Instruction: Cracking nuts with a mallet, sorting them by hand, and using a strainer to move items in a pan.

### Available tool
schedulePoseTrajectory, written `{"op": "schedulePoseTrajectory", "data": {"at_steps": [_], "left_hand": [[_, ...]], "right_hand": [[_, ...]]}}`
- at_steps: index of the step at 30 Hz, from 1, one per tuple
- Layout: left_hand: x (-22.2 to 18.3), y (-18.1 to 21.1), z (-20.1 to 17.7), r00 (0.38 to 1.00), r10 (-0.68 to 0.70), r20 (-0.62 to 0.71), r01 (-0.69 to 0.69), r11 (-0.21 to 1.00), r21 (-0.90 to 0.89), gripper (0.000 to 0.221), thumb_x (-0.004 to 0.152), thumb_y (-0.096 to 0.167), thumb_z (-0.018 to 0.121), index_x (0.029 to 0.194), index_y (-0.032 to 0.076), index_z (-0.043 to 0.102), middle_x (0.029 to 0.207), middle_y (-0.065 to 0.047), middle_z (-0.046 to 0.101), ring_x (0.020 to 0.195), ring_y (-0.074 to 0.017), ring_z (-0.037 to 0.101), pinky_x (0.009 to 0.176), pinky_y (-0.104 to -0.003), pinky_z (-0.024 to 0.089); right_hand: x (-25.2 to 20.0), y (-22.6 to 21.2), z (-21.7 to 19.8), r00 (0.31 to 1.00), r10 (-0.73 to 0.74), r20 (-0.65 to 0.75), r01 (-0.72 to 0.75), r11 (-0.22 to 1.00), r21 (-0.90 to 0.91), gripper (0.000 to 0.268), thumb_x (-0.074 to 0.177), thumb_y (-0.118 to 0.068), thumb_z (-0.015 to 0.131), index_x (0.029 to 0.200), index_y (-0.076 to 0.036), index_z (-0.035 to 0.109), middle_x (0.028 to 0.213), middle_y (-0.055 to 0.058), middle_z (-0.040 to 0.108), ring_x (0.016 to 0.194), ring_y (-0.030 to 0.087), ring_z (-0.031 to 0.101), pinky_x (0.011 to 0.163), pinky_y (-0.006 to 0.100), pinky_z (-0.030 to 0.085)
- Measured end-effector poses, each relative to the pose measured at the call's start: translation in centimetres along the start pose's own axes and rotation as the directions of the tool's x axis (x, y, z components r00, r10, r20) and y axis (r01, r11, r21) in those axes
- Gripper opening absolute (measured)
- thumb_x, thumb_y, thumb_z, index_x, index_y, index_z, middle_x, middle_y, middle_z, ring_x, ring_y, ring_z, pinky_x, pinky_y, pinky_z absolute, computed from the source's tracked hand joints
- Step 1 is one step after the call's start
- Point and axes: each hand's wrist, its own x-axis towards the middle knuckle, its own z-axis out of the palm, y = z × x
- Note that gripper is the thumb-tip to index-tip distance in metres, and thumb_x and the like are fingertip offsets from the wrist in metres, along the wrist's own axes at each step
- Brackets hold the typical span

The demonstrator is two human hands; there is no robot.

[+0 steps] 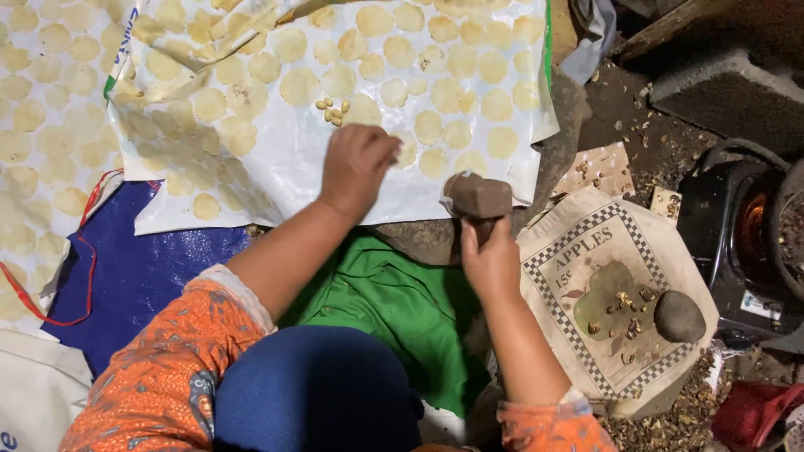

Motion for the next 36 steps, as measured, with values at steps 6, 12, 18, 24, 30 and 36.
{"op": "schedulePoseTrajectory", "data": {"at_steps": [6, 12, 18, 24, 30, 36], "left_hand": [[-2.6, 6.0, 1.4, 0.991, 0.053, 0.126, -0.013, 0.955, -0.297, 0.035, 0.100, 0.027, 0.066, 0.132, 0.014, 0.061, 0.093, -0.010, 0.066, 0.092, -0.0320, 0.066, 0.087, -0.047, 0.052], [-2.6, 6.0, 2.2, 0.982, 0.106, 0.153, -0.050, 0.942, -0.333, 0.035, 0.105, 0.034, 0.055, 0.135, 0.014, 0.055, 0.096, -0.004, 0.066, 0.093, -0.0283, 0.063, 0.084, -0.046, 0.050], [1.6, 0.6, -2.7, 0.985, 0.161, 0.063, -0.154, 0.983, -0.098, 0.046, 0.103, 0.028, 0.064, 0.142, 0.004, 0.053, 0.126, -0.025, 0.059, 0.123, -0.0471, 0.055, 0.105, -0.058, 0.043], [3.0, -1.3, -3.5, 0.872, 0.004, 0.489, -0.046, 0.996, 0.072, 0.082, 0.100, 0.058, 0.048, 0.163, 0.007, 0.036, 0.171, -0.022, 0.013, 0.158, -0.0365, 0.003, 0.124, -0.059, -0.004], [5.1, 0.5, 0.5, 0.850, -0.125, 0.511, 0.054, 0.987, 0.153, 0.088, 0.102, 0.062, 0.047, 0.165, 0.003, 0.026, 0.171, -0.021, 0.002, 0.157, -0.0337, -0.007, 0.124, -0.058, -0.006], [4.6, -0.1, 0.0, 0.974, -0.222, 0.033, 0.221, 0.975, 0.029, 0.039, 0.095, 0.008, 0.070, 0.133, 0.000, 0.061, 0.137, -0.017, 0.053, 0.129, -0.0357, 0.049, 0.112, -0.047, 0.039]], "right_hand": [[-0.1, -2.3, -5.3, 0.995, -0.084, 0.054, 0.083, 0.996, 0.013, 0.048, 0.098, -0.041, 0.066, 0.120, 0.000, 0.055, 0.097, 0.040, 0.066, 0.099, 0.060, 0.063, 0.083, 0.070, 0.048], [-3.3, -1.1, -4.6, 0.843, -0.256, -0.473, 0.395, 0.891, 0.222, 0.021, 0.092, -0.013, 0.076, 0.103, 0.003, 0.071, 0.086, 0.026, 0.068, 0.088, 0.039, 0.073, 0.073, 0.042, 0.056], [-1.0, 0.0, 3.4, 0.977, -0.213, -0.004, 0.212, 0.972, -0.097, 0.074, 0.089, -0.031, 0.070, 0.133, 0.023, 0.048, 0.095, 0.042, 0.067, 0.089, 0.055, 0.069, 0.076, 0.063, 0.057], [2.1, -1.0, -3.7, 0.987, -0.063, 0.148, 0.047, 0.993, 0.110, 0.039, 0.095, -0.036, 0.066, 0.114, -0.002, 0.065, 0.086, 0.012, 0.069, 0.073, 0.025, 0.063, 0.068, 0.036, 0.052], [2.2, -4.0, -9.3, 0.939, -0.283, -0.196, 0.309, 0.944, 0.117, 0.025, 0.107, -0.018, 0.064, 0.110, 0.005, 0.056, 0.090, 0.013, 0.061, 0.073, 0.021, 0.054, 0.066, 0.034, 0.048], [4.2, -1.3, -0.1, 0.846, -0.406, -0.344, 0.454, 0.889, 0.067, 0.031, 0.098, -0.015, 0.070, 0.096, 0.012, 0.056, 0.079, 0.022, 0.067, 0.059, 0.029, 0.062, 0.053, 0.038, 0.051]]}}
